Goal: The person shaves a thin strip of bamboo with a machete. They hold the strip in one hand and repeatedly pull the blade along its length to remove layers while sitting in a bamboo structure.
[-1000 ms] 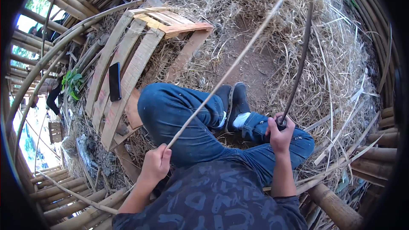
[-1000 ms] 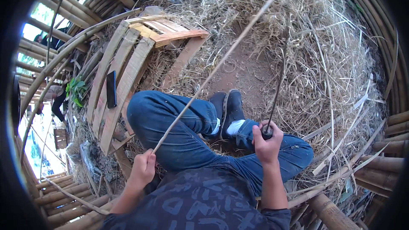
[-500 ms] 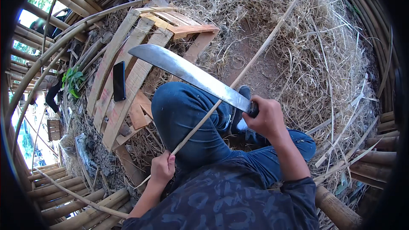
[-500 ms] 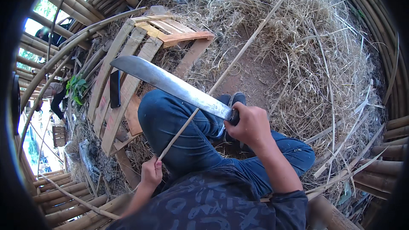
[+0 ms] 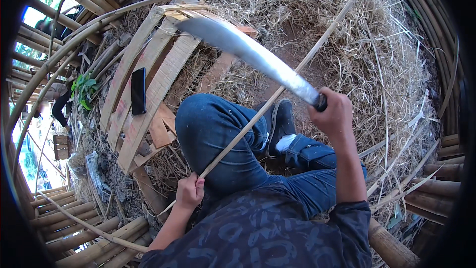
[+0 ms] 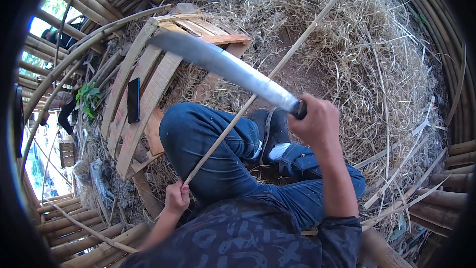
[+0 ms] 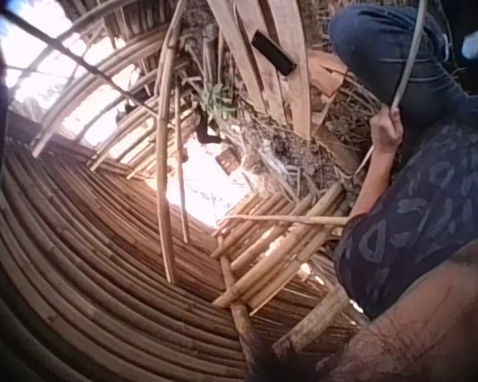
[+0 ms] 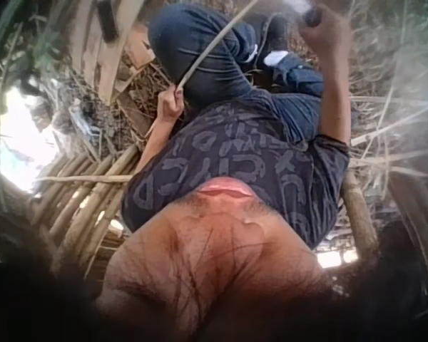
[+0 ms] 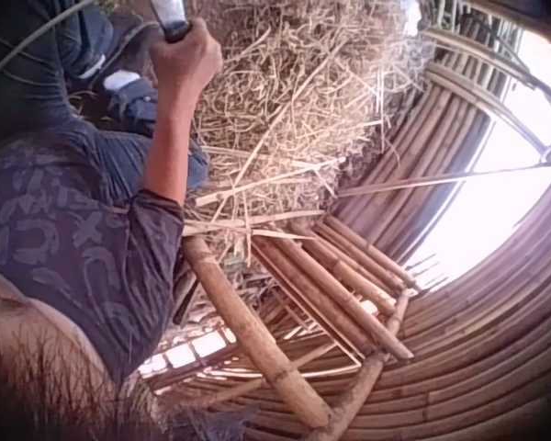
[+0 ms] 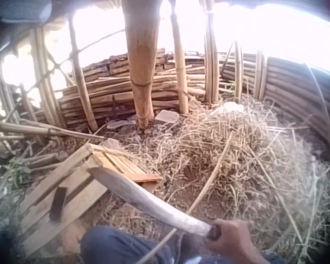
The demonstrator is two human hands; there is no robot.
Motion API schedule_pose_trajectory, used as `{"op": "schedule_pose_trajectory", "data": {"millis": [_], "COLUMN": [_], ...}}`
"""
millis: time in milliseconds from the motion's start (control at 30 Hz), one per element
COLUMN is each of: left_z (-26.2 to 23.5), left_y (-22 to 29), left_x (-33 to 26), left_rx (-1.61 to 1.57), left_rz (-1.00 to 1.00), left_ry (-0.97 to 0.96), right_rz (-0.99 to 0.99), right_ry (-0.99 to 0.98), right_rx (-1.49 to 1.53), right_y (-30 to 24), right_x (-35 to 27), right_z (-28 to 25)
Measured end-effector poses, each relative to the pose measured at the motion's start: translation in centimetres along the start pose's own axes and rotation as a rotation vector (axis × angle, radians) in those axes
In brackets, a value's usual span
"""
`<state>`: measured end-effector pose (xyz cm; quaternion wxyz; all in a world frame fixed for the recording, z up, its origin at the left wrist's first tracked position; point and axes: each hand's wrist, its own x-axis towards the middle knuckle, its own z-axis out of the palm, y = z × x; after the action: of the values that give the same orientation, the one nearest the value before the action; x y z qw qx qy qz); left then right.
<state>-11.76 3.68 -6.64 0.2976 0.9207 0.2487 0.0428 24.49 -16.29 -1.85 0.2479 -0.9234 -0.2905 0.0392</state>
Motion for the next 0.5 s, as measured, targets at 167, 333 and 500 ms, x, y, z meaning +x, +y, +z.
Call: {"op": "schedule_pose_trajectory", "data": {"millis": [167, 333, 500], "left_z": [0.1, 0.4, 0.8], "left_y": [0.3, -0.1, -0.3], "left_x": [0.4, 0.3, 0.2], "left_rx": [-0.003, 0.015, 0.012], "left_rz": [0.015, 0.052, 0.054], "left_ry": [0.010, 0.025, 0.063], "right_rz": [-0.005, -0.106, -0.180], "right_ry": [0.082, 0.067, 0.015], "right_rx": [-0.029, 0.042, -0.010], "right_y": [-0.1, -1.8, -1.9], "right_x": [0.7, -0.2, 0.7], "right_z": [-0.4, 0.4, -0.1]}}
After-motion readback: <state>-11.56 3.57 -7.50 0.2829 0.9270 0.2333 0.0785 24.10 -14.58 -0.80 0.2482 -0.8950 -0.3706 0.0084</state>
